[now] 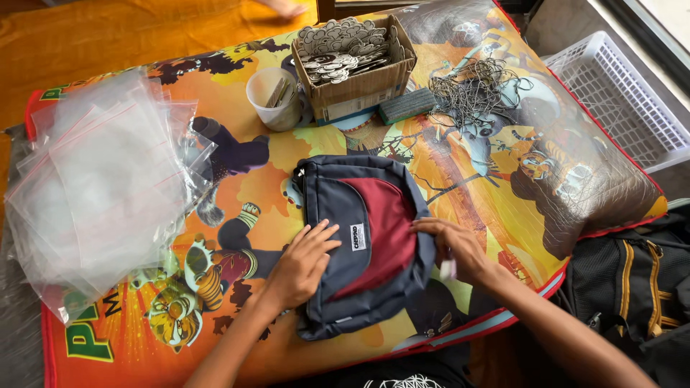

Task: The person uses a purple toothbrush to scrub the zippers and seams of a gray and red bag, then flips it to clean the other side. Afterward, they attach a small decorative charm to the zipper pull.

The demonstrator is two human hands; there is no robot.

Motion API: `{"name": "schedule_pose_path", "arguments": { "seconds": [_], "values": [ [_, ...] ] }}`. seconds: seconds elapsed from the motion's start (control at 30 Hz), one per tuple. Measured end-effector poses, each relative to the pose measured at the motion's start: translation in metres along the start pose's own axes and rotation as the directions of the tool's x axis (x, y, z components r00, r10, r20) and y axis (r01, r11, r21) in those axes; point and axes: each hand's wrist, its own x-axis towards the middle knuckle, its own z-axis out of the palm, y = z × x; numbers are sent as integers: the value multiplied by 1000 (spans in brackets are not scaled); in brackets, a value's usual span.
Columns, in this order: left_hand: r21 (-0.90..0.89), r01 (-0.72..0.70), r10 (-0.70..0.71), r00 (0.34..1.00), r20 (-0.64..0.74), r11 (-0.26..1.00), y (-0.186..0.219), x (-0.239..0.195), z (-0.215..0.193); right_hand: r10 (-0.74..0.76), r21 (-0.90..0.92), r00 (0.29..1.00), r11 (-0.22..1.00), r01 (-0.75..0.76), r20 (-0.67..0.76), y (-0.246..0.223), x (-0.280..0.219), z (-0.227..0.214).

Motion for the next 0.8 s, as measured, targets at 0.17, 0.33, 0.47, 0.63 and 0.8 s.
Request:
{"name": "schedule_pose_path", "arguments": {
  "seconds": [0.17, 0.33, 0.47, 0.63, 0.8],
  "values": [
    [-605, 216, -269, 963, 4, 767, -57, -59, 2, 191, 67, 914, 982, -178, -359, -15, 25, 19],
    [-809, 59, -264, 957, -121, 584, 64, -4, -78, 608, 363, 695, 792, -492, -384, -63, 96, -5],
    [-551, 196, -419, 853, -312, 811, 79, 29, -76, 595, 281, 717, 804, -525, -363, -37, 117, -14],
    [-575, 320, -554, 779, -292, 753, 27, 42, -40, 639, 159, 709, 766, -623, -299, 2, 101, 0],
    [-157, 743, -740, 667, 89, 650, 10, 58, -32, 830, -369, 554, 497, -785, -61, 24, 77, 20]
  ]
}}
